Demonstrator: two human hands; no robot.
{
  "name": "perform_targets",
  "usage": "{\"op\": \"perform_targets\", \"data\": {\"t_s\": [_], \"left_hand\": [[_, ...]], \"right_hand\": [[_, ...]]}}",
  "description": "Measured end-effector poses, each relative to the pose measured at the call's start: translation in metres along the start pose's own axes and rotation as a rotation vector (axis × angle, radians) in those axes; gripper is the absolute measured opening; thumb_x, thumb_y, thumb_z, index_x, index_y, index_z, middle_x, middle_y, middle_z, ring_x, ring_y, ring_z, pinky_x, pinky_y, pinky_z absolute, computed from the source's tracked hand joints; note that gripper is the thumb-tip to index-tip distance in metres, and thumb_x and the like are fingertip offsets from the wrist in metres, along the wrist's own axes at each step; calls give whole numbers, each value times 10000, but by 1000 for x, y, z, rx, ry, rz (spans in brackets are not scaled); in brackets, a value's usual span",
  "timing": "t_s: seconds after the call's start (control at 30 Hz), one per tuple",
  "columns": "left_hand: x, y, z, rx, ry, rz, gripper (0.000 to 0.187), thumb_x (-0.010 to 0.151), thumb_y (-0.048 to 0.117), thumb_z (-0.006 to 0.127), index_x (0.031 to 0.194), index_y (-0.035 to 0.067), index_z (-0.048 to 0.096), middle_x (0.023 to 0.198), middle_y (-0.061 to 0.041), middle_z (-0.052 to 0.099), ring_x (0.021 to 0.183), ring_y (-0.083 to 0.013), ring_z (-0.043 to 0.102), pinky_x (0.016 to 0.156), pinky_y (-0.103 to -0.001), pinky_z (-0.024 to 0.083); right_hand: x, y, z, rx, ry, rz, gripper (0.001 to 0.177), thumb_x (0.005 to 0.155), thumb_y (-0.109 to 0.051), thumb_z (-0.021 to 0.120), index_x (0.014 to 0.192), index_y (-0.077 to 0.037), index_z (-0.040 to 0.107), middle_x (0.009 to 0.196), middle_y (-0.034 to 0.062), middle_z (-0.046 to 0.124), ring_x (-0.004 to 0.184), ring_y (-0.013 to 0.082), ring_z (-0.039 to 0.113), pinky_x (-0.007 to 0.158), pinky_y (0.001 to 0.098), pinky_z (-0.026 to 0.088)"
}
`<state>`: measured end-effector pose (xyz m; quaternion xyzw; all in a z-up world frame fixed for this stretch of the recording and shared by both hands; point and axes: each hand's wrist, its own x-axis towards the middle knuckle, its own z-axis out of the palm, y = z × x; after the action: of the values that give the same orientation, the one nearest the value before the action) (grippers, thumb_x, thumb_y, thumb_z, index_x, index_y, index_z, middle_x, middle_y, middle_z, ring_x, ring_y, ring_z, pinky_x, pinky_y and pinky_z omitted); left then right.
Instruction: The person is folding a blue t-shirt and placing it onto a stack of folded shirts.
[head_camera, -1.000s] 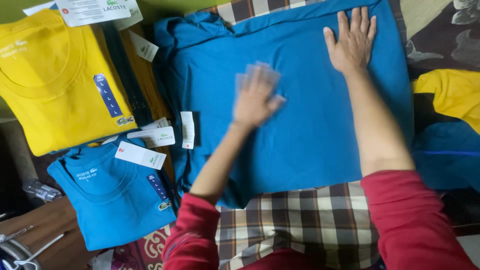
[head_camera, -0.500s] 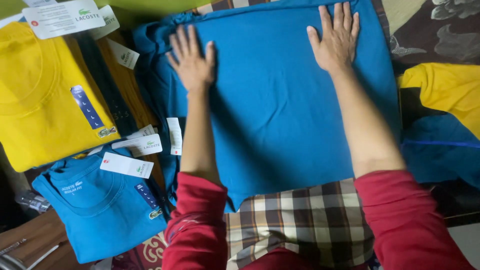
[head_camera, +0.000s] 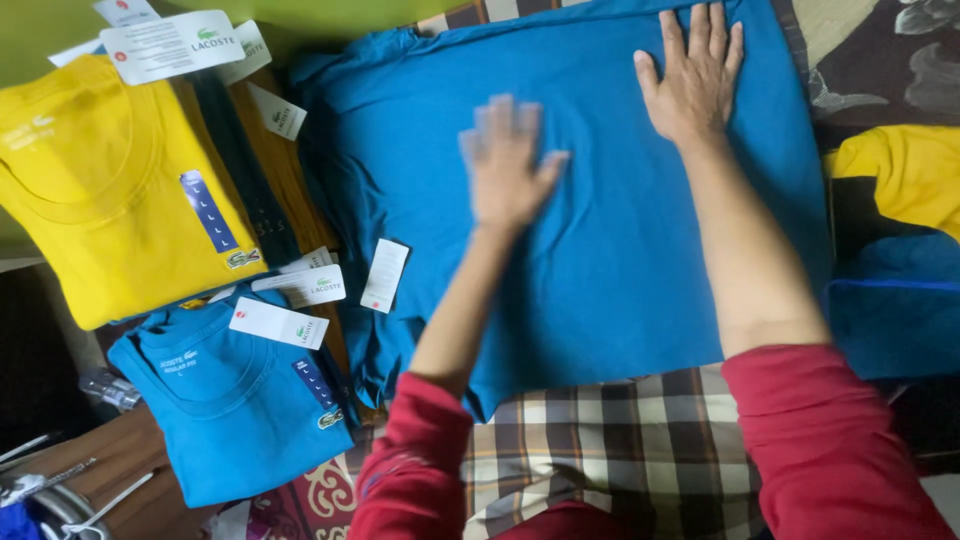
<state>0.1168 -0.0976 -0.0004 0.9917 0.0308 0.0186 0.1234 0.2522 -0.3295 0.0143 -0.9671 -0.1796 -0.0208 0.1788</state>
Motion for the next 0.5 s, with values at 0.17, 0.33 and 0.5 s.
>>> {"op": "perform_targets", "data": {"t_s": [0.17,0.33,0.5], "left_hand": [[59,67,31,108,22,67,757,1003,759,396,1625,335,320,1708,-65,207,1597,-305,185,1279,-583,195],[111,29,25,120,-40,-63,735,1018,737,359,1627,334,273,1704,-39,220,1578,-299,137,1254,-599,142],[75,-62,-10,54,-26,-370,765,1049,707,325,1665,274,193,1729,-39,102,1598,-316,66,1267,-569,71]], "right_hand": [[3,11,15,-74,89,-37,624,1160,-468,441,1591,-22,511,1585,349,390,1471,458,236,1157,608,77],[4,14,17,-119,119,-16,595,1126,-475,509,1564,-72,542,1548,339,450,1452,444,280,1153,601,122],[4,11,14,-87,104,-56,596,1153,-464,465,1593,-64,505,1579,326,405,1462,448,260,1155,610,121]]}}
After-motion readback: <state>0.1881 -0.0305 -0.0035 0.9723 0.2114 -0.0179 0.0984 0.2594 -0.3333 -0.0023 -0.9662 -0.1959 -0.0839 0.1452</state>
